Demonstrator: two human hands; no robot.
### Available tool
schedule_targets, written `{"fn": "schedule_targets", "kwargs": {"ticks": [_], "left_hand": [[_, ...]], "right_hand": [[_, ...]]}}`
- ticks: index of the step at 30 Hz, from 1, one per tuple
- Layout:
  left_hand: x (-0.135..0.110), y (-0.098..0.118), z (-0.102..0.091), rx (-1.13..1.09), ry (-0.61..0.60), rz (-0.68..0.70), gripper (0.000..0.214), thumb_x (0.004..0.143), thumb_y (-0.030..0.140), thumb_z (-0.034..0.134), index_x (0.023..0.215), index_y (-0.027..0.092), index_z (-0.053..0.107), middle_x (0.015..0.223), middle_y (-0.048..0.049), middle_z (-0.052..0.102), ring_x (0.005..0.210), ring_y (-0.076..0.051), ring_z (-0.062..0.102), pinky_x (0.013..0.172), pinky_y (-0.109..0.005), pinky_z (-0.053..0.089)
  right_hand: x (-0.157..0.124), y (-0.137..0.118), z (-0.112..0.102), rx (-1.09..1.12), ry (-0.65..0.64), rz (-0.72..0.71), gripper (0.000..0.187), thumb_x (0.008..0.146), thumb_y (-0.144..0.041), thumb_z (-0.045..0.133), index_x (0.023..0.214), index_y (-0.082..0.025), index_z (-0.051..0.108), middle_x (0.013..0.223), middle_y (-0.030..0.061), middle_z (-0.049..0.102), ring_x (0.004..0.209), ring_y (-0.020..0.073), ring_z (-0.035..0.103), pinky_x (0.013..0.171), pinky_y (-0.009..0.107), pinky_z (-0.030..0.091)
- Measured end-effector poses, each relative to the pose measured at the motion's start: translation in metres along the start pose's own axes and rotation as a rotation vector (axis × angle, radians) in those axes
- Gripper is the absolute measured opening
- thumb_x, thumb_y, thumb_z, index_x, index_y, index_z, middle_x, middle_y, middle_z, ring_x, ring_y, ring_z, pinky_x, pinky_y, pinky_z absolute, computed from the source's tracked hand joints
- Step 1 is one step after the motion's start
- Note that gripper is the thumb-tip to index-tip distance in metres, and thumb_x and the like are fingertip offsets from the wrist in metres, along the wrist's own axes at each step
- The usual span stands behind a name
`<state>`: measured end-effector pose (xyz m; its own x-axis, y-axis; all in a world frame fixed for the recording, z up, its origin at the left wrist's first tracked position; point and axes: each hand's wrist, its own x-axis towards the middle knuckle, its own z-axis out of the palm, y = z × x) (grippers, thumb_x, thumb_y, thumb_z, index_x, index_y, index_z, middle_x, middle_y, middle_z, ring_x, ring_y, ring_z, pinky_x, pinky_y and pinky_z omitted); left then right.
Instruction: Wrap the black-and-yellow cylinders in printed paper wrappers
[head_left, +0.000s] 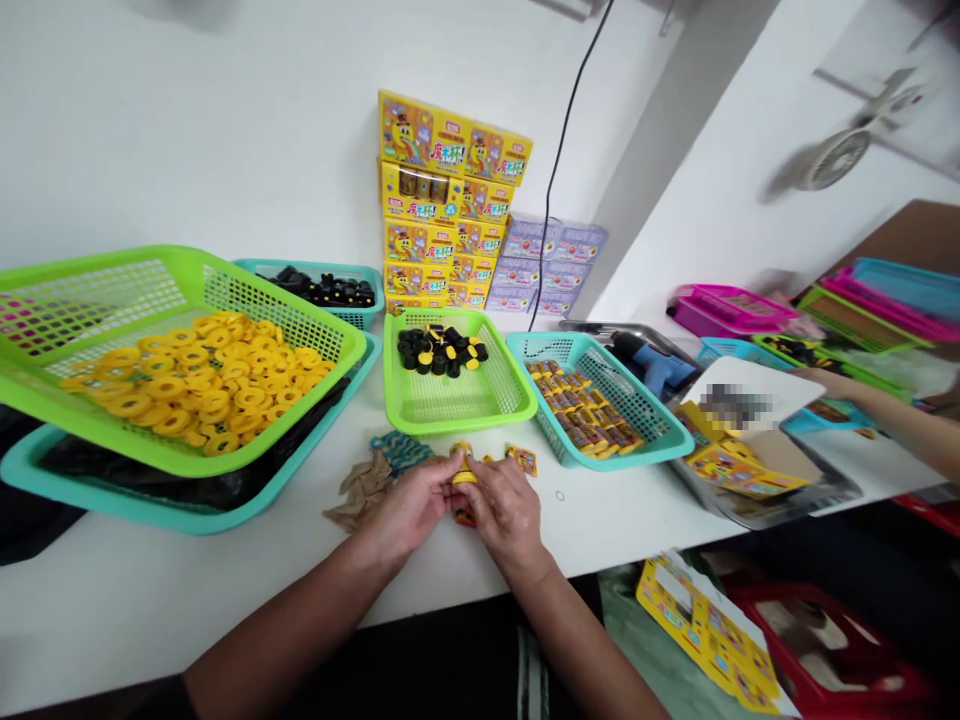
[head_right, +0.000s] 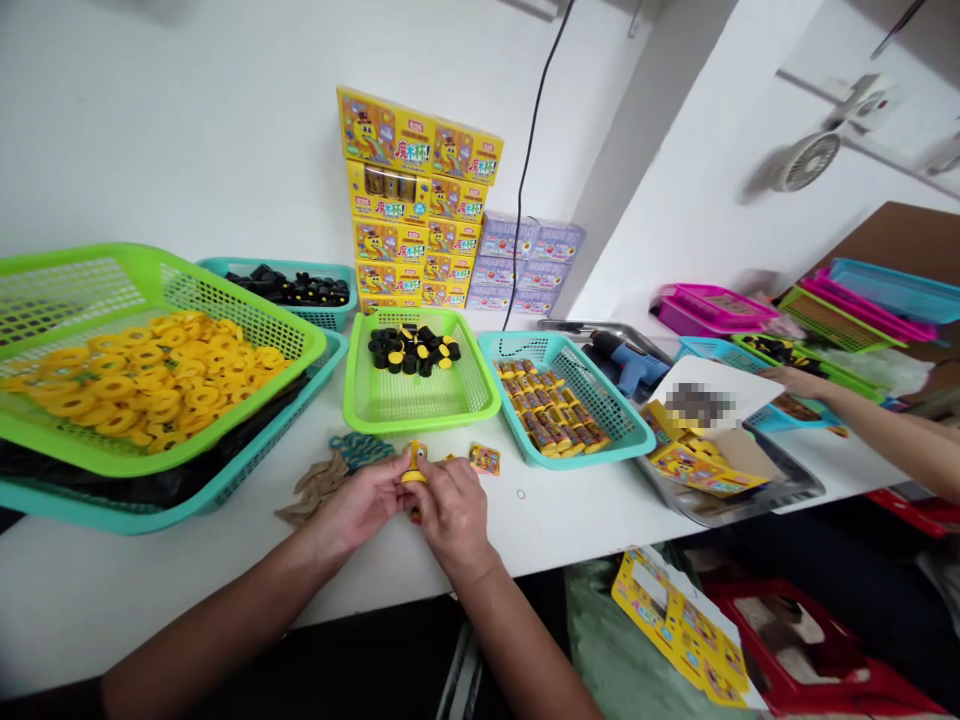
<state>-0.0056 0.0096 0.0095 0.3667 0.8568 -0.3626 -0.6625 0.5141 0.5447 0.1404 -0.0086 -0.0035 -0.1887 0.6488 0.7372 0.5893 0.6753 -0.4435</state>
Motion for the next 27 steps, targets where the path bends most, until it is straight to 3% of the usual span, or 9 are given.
{"fn": "schedule_targets", "kwargs": {"ticks": [4, 8, 15, 23, 27], "left_hand": [[0.0009, -0.0032, -0.0025, 0.017, 0.008, -0.008, 0.015, 0.076, 0.023, 0.077, 0.076, 0.009, 0.069, 0.072, -0.0051, 0.068, 0.062, -0.012, 0.061, 0.061, -0.022, 0.047], [0.0003, -0.0022, -0.0018, 0.026, -0.011, 0.007, 0.013, 0.077, 0.021, 0.075, 0.078, 0.009, 0.07, 0.07, -0.0051, 0.067, 0.061, -0.012, 0.061, 0.062, -0.023, 0.048], [-0.0023, 0.0033, 0.0031, -0.007, -0.032, 0.003, 0.011, 0.082, 0.021, 0.068, 0.083, 0.011, 0.071, 0.08, -0.0077, 0.069, 0.068, -0.015, 0.063, 0.068, -0.027, 0.052], [-0.0005, -0.0043, -0.0011, 0.031, 0.021, 0.041, 0.015, 0.072, 0.022, 0.079, 0.076, 0.01, 0.071, 0.071, -0.0041, 0.067, 0.062, -0.011, 0.061, 0.061, -0.022, 0.048], [-0.0008, -0.0053, -0.0011, 0.064, 0.0, 0.027, 0.017, 0.073, 0.024, 0.078, 0.079, 0.01, 0.071, 0.07, -0.0054, 0.068, 0.064, -0.013, 0.062, 0.062, -0.024, 0.048]], "right_hand": [[0.0002, 0.0004, -0.0009, 0.012, 0.021, -0.024, 0.023, 0.091, -0.017, 0.06, 0.114, -0.019, 0.065, 0.078, 0.0051, 0.062, 0.074, 0.0183, 0.057, 0.067, 0.034, 0.05], [-0.0013, 0.0024, -0.0029, -0.139, -0.019, -0.123, 0.024, 0.091, -0.014, 0.058, 0.113, -0.019, 0.066, 0.076, 0.0053, 0.062, 0.073, 0.0194, 0.056, 0.066, 0.035, 0.048], [-0.0012, 0.0008, -0.0028, -0.009, 0.063, 0.008, 0.032, 0.09, -0.019, 0.063, 0.122, -0.019, 0.06, 0.091, 0.0081, 0.066, 0.081, 0.0208, 0.06, 0.072, 0.037, 0.053], [-0.0035, 0.0032, 0.0024, -0.015, 0.073, -0.061, 0.03, 0.09, -0.014, 0.061, 0.119, -0.02, 0.063, 0.085, 0.0069, 0.065, 0.079, 0.0199, 0.06, 0.071, 0.036, 0.053], [-0.003, 0.0043, -0.0029, -0.135, 0.019, -0.141, 0.027, 0.09, -0.011, 0.058, 0.115, -0.017, 0.065, 0.08, 0.0066, 0.065, 0.074, 0.0192, 0.058, 0.067, 0.036, 0.05]]}}
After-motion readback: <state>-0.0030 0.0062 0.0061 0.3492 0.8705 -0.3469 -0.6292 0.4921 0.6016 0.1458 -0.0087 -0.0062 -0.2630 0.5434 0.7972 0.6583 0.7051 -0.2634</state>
